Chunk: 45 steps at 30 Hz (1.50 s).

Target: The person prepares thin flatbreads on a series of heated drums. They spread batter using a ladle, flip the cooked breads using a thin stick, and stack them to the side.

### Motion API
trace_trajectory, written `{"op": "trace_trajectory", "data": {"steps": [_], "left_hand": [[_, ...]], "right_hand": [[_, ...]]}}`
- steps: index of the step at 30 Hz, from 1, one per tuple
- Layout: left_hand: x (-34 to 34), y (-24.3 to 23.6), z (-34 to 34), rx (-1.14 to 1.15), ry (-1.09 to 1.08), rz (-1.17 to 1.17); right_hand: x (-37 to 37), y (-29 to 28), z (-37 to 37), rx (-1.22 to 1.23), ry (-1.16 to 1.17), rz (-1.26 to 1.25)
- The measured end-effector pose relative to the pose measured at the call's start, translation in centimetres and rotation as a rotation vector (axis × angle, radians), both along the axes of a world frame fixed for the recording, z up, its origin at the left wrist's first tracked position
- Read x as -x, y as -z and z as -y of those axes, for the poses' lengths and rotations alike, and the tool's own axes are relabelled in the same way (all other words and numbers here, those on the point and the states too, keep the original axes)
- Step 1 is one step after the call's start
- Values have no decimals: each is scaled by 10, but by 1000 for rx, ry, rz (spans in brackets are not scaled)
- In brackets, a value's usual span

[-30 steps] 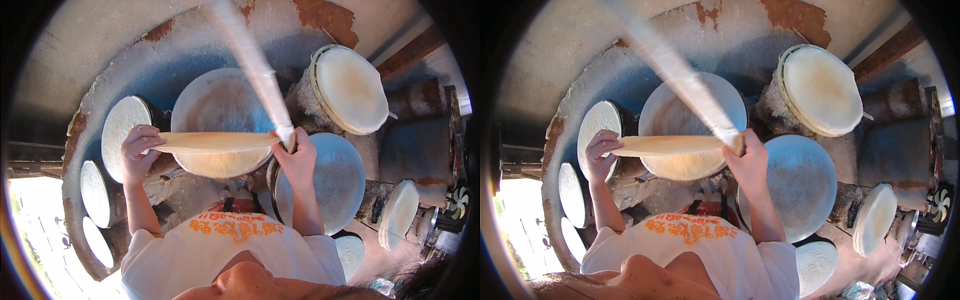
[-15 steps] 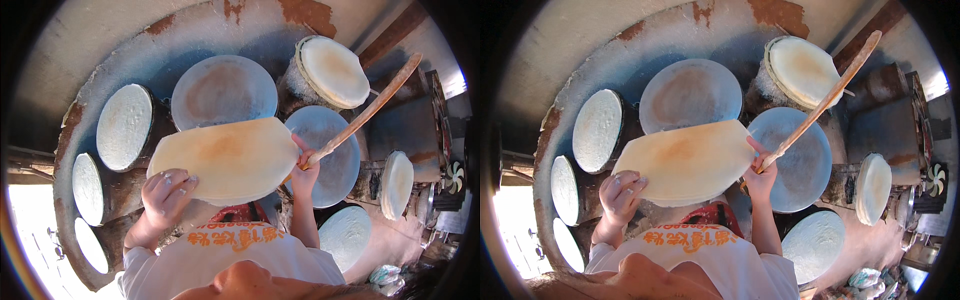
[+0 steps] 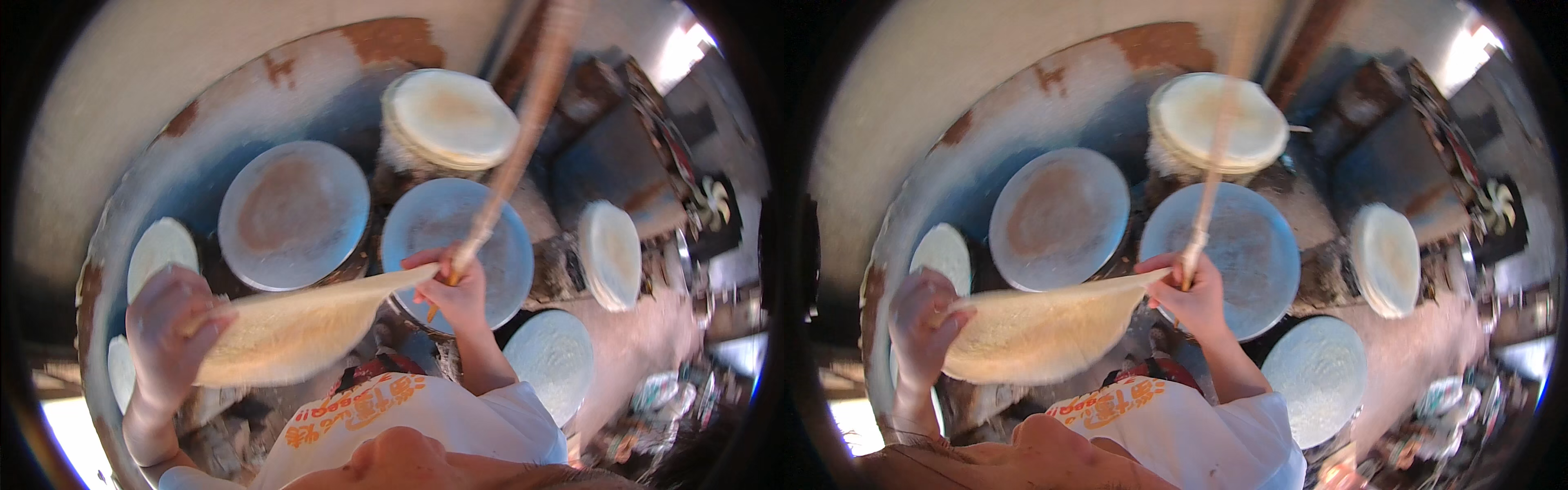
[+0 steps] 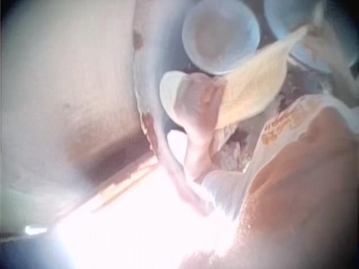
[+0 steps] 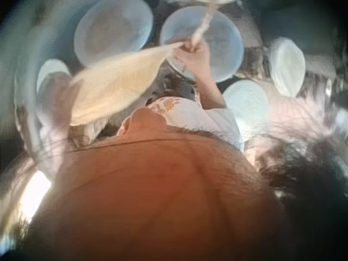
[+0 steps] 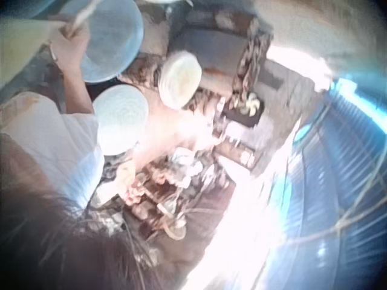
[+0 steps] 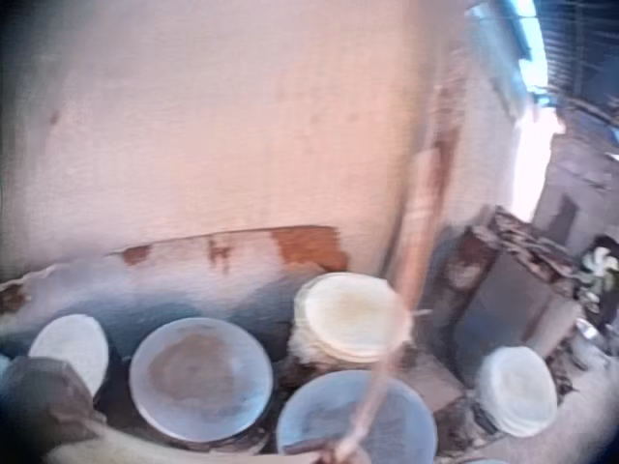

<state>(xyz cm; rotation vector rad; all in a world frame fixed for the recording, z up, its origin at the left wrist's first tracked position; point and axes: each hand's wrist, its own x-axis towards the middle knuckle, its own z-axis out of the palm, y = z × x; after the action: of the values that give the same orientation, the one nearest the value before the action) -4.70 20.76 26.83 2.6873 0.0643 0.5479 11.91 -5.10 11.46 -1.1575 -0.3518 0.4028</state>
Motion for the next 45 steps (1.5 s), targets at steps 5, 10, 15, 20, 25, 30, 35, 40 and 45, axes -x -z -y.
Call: {"op": "trace_trajectory", "data": {"steps": [5, 10, 15, 20, 25, 30, 35, 40, 45], "left_hand": [[-96, 10, 27, 240, 294, -29], [-240, 13, 109, 436, 496, -109], [-357, -24, 299, 123, 789, 235], [-423, 84, 446, 34, 1149, 806], [-471, 264, 571, -125, 1095, 647], [-438, 276, 519, -348, 1123, 492], [-406, 236, 396, -286, 990, 325], [-288, 235, 258, -167, 635, 57], [-116, 240, 191, 12, 197, -174]], "right_hand": [[0, -5, 69, 237, 282, -82], [-67, -29, 172, 356, 512, 132], [-134, -103, 357, 529, 941, 528], [-133, -81, 499, 389, 1021, 297], [-155, 114, 591, 556, 1447, 118], [-147, 156, 586, 691, 1451, -33], [-157, 164, 612, 682, 1440, -1], [-192, 174, 596, 837, 1308, 92], [-119, 134, 460, 801, 1277, 316]]}}
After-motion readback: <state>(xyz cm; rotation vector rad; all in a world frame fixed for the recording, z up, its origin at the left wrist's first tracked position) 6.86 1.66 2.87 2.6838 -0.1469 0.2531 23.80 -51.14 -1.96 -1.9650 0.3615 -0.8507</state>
